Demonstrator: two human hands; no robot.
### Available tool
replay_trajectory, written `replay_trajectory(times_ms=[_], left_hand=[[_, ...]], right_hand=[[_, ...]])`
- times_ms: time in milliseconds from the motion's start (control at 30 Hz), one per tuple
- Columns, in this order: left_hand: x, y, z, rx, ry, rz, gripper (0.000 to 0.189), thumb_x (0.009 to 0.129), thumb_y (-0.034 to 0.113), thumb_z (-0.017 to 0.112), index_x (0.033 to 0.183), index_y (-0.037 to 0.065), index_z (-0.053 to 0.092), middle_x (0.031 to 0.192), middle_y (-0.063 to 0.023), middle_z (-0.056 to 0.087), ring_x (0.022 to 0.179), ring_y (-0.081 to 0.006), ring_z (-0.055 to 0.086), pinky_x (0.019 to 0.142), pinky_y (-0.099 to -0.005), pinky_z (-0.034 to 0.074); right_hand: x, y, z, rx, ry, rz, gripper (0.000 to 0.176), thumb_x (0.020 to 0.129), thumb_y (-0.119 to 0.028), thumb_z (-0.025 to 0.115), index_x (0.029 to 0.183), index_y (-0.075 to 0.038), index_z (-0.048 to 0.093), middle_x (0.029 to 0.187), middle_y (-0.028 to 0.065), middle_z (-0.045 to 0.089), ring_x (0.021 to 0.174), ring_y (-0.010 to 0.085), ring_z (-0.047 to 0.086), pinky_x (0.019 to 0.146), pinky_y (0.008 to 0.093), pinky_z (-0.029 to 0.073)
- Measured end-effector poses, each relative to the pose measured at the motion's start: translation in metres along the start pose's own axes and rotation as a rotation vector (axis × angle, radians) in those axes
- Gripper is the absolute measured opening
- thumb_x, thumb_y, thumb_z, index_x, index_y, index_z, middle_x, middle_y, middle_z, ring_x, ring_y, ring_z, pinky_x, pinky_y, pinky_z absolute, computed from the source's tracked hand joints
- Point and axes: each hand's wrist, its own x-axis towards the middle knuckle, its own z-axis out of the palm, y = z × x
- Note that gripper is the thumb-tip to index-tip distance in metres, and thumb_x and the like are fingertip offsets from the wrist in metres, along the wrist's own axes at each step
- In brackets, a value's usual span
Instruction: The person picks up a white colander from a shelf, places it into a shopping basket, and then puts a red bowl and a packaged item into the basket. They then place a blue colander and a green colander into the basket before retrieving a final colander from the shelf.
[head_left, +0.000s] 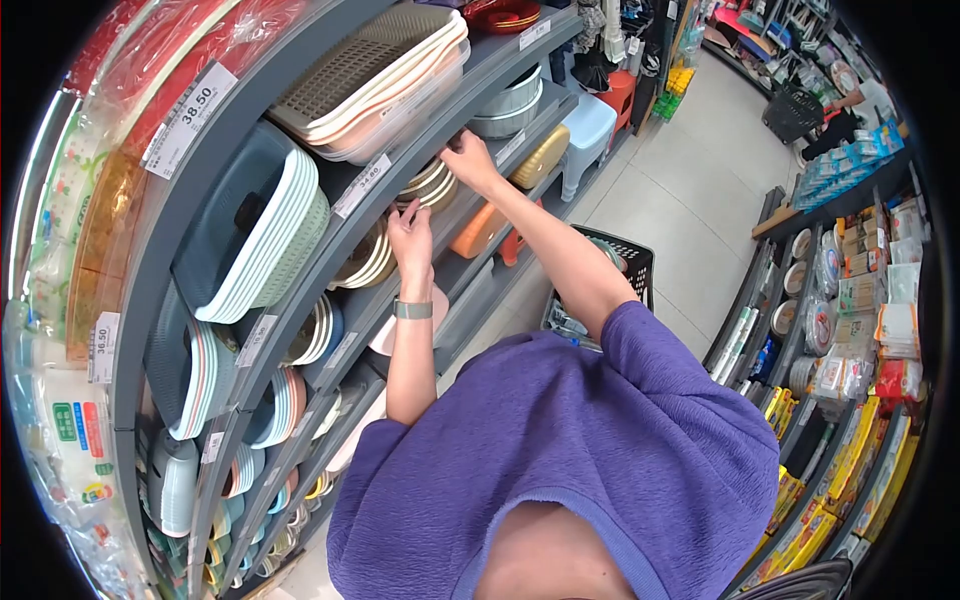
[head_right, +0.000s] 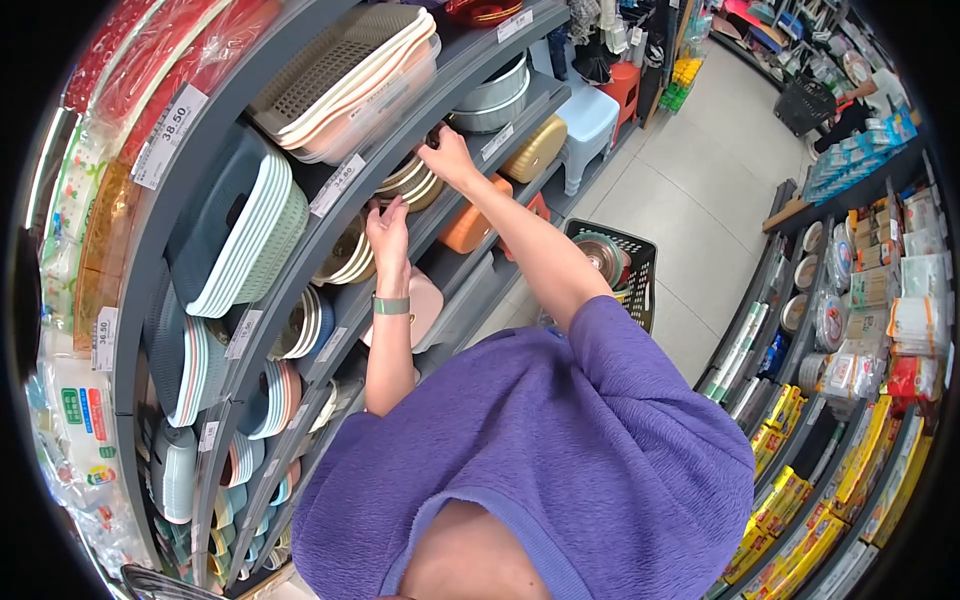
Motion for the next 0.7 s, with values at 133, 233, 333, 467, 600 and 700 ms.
replay_trajectory(times_ms=[133, 233, 333, 467, 600, 700], left_hand=[[-0.001, -0.005, 0.005, -0.091, -0.047, -0.024, 0.078, 0.093, 0.009, 0.064, 0.15, -0.015, 0.015, 0.129, -0.0277, 0.06, 0.12, -0.024, 0.058, 0.105, -0.0311, 0.042], [-0.011, 0.002, 0.016, -0.113, -0.015, 0.035, 0.075, 0.093, 0.009, 0.067, 0.148, -0.014, 0.021, 0.135, -0.0269, 0.053, 0.126, -0.0257, 0.053, 0.104, -0.0325, 0.043], [-0.02, 0.003, 0.025, -0.181, -0.021, 0.165, 0.074, 0.092, 0.008, 0.068, 0.148, -0.009, 0.023, 0.151, -0.0238, 0.032, 0.135, -0.0271, 0.044, 0.106, -0.0325, 0.041], [-0.022, -0.012, 0.035, -0.133, -0.012, 0.185, 0.086, 0.093, 0.005, 0.066, 0.154, -0.006, 0.007, 0.154, -0.0227, 0.028, 0.138, -0.029, 0.041, 0.11, -0.0331, 0.039], [-0.036, -0.002, 0.043, -0.08, -0.063, 0.232, 0.088, 0.093, 0.003, 0.065, 0.156, -0.004, 0.004, 0.157, -0.0193, 0.02, 0.14, -0.0298, 0.039, 0.111, -0.0339, 0.04], [-0.045, 0.005, 0.05, -0.112, -0.098, 0.188, 0.089, 0.092, 0.002, 0.065, 0.157, -0.002, 0.004, 0.156, -0.0183, 0.024, 0.142, -0.031, 0.036, 0.112, -0.0334, 0.038]], right_hand=[[-0.002, 0.002, 0.001, 0.235, -0.001, 0.018, 0.049, 0.08, -0.017, 0.074, 0.121, 0.007, 0.059, 0.103, 0.0136, 0.072, 0.087, 0.0132, 0.065, 0.077, 0.0282, 0.053], [-0.006, -0.003, 0.0, 0.286, 0.063, 0.036, 0.045, 0.081, -0.011, 0.073, 0.119, 0.007, 0.057, 0.108, 0.0128, 0.069, 0.084, 0.0126, 0.065, 0.074, 0.027, 0.053], [-0.02, -0.009, -0.004, 0.322, 0.132, -0.043, 0.045, 0.08, -0.008, 0.072, 0.12, 0.007, 0.055, 0.112, 0.0135, 0.066, 0.084, 0.0138, 0.065, 0.076, 0.029, 0.055], [-0.044, -0.03, -0.01, 0.379, 0.232, -0.002, 0.052, 0.079, -0.004, 0.071, 0.124, 0.006, 0.048, 0.118, 0.0185, 0.061, 0.085, 0.014, 0.066, 0.075, 0.0287, 0.056], [-0.045, -0.038, -0.022, 0.31, 0.265, 0.046, 0.052, 0.079, -0.003, 0.071, 0.125, 0.007, 0.047, 0.119, 0.0207, 0.06, 0.08, 0.0145, 0.067, 0.072, 0.0279, 0.057], [-0.04, -0.049, -0.035, 0.271, 0.257, 0.034, 0.053, 0.078, -0.008, 0.072, 0.124, 0.008, 0.05, 0.117, 0.0205, 0.062, 0.081, 0.0163, 0.068, 0.073, 0.0289, 0.057]])
